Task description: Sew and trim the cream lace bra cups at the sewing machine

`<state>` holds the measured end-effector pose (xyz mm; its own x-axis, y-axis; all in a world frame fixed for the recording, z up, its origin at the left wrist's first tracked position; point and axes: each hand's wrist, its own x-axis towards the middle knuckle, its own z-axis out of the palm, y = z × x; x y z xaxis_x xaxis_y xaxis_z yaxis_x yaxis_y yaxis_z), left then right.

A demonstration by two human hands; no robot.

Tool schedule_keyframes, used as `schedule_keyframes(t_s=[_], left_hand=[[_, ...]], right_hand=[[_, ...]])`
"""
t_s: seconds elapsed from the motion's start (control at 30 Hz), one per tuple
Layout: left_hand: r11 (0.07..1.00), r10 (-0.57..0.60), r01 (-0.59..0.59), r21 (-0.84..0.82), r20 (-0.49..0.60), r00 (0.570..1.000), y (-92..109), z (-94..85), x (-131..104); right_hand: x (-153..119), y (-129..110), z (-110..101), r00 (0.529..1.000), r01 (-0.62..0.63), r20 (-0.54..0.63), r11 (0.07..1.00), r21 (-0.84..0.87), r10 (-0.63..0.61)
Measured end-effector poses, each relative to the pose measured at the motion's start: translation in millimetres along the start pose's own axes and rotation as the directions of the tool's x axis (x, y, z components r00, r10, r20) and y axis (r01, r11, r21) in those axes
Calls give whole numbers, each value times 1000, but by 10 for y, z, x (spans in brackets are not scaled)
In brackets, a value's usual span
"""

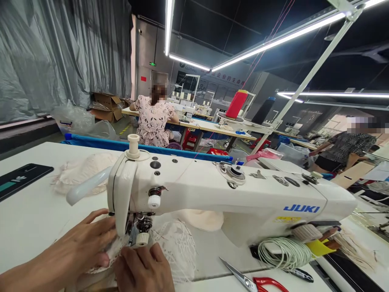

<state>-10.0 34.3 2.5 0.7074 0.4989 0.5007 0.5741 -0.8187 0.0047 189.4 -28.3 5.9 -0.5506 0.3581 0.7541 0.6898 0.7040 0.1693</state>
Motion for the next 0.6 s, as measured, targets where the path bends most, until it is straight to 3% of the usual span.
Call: schedule_keyframes(t_s=[0.13,0.23,0.33,0.5,0.6], left_hand=[[1000,8,-9,-10,-39,999,-78,78,68],[1000,29,-29,-5,-47,998,-80,54,135],[998,22,-29,-61,-123,992,-57,16,158],[992,52,-69,-103,-161,986,61,-28,-76],[991,-27,9,-137,-125,992,191,-124,-244]], right_hand=[[28,-6,20,999,-30,-33,999,-43,28],[33,-11,42,998,-37,-56,998,-58,34],[17,-3,46,997,-40,-60,998,-44,38],[-13,14,-14,1000,-19,1,999,49,19],[-14,11,-46,999,-15,32,997,72,12]])
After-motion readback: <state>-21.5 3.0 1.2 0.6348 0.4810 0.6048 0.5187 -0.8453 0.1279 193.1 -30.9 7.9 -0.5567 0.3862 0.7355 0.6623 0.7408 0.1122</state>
